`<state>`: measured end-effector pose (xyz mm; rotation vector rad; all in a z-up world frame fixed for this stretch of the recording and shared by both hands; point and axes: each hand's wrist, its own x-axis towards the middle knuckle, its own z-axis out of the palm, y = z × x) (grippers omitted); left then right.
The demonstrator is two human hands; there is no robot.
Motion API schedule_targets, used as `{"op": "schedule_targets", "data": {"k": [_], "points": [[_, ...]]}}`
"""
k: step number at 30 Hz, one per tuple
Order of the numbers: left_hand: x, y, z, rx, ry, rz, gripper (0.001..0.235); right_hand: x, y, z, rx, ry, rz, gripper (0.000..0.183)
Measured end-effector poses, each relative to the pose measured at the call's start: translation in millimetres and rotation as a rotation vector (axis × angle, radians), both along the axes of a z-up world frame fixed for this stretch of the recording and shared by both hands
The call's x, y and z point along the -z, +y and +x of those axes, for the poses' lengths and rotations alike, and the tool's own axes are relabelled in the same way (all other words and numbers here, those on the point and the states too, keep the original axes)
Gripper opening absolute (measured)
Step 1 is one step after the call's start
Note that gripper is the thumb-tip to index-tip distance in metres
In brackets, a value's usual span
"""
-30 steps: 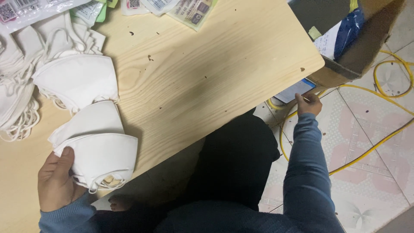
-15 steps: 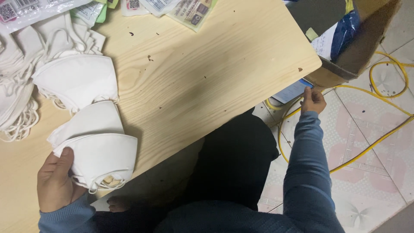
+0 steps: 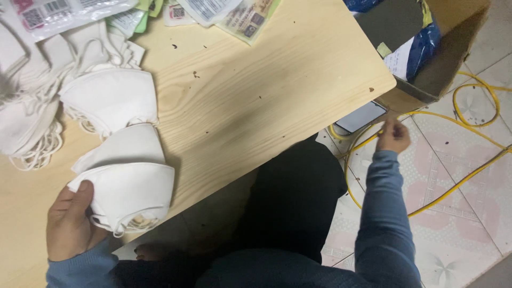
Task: Picking up, unfolding, and stacking white face masks from a pile on a table.
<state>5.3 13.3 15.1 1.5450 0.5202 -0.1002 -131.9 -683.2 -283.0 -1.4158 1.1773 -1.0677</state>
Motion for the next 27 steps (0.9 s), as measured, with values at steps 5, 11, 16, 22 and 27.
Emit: {"op": "schedule_targets", "data": {"k": [5,11,16,22,27], "points": [[-36.9,18.7,5.2,0.058,-0.110,-0.042,0.030,-121.8,10.3,19.2,-0.082,-0.218,-0.712,0.009],[-19.6,34.9,27.7,0.103,-0.304,-0.468,0.017,-326.1,200.7,93.3,-0.668,-0.248,-0.848,0.013],[-21.2,18.6,18.2,0.038,-0.297,-0.495,0.024,-372.9,349.4,161.6,-1.327,-0.162,-0.835,0.017],[-14.3,61.6,29.0,-0.029,-0.404,-0.616,0.023,-349.9,449.4,240.0,-1.603,0.170,-0.885,0.031],[0.3,91.9,38.2,-0.062,-0.435,-0.820,0.024,-339.8,490.6,277.0,-1.502,0.429,-0.902,0.060]]}}
